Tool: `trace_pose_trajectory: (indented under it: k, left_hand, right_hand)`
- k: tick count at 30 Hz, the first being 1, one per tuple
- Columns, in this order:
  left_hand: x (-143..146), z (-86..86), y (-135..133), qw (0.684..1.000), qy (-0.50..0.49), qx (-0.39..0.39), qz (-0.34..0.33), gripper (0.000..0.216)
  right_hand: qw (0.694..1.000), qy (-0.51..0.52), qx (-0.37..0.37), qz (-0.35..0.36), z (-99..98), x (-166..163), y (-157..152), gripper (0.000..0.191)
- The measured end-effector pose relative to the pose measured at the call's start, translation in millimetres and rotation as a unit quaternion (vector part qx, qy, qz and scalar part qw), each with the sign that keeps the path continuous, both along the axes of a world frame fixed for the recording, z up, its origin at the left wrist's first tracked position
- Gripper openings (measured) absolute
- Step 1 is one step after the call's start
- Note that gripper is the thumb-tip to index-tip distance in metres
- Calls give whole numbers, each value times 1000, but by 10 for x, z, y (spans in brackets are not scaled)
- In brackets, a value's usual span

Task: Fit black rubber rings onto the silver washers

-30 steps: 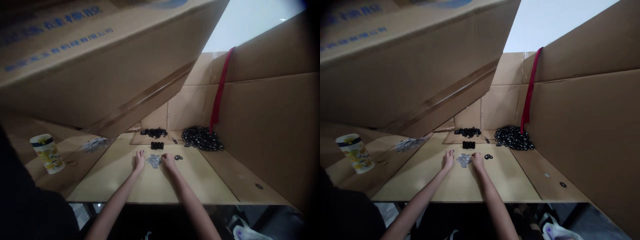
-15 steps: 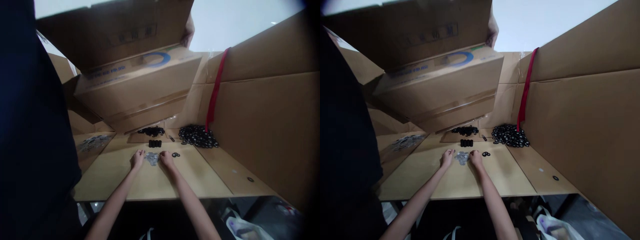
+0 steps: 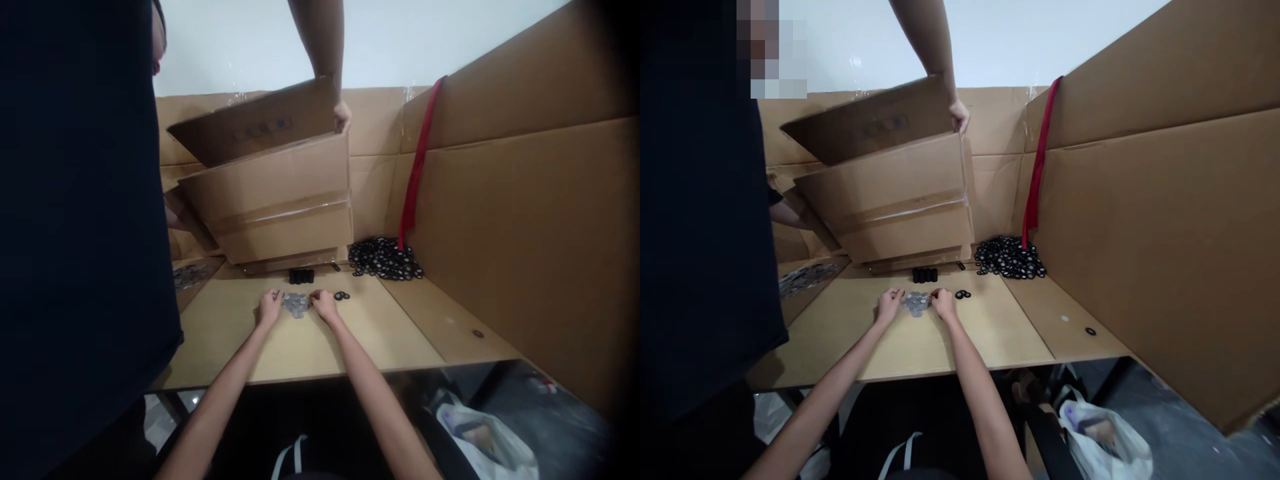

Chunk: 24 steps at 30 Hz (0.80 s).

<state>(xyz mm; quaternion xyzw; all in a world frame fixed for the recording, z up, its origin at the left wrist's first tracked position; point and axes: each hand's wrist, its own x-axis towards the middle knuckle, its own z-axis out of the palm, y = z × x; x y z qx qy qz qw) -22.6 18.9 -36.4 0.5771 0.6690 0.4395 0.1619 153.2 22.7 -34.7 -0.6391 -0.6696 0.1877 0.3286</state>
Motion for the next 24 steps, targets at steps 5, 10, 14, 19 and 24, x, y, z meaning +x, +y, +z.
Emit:
trace_pose_trajectory:
  k: [5, 10, 14, 19, 24]
  left_hand:
    - [21, 63, -63, 1000, 28, -5, -9, 25]
    - [24, 57, -64, 1000, 5, 18, -21, 25]
    - [13, 64, -68, 999, 2, 25, -32, 26]
    - [13, 106, -88, 999, -17, 6, -31, 26]
    - [19, 83, -87, 1000, -1, -2, -20, 25]
  right_hand:
    - [1000, -5, 0, 8, -4, -9, 7, 26]
    - [1000, -12, 4, 16, -5, -6, 8, 26]
    - [1000, -14, 5, 18, 11, -13, 1, 26]
    - [1000, -13, 6, 19, 36, -16, -7, 26]
    - [1000, -14, 8, 19, 3, 0, -4, 25]
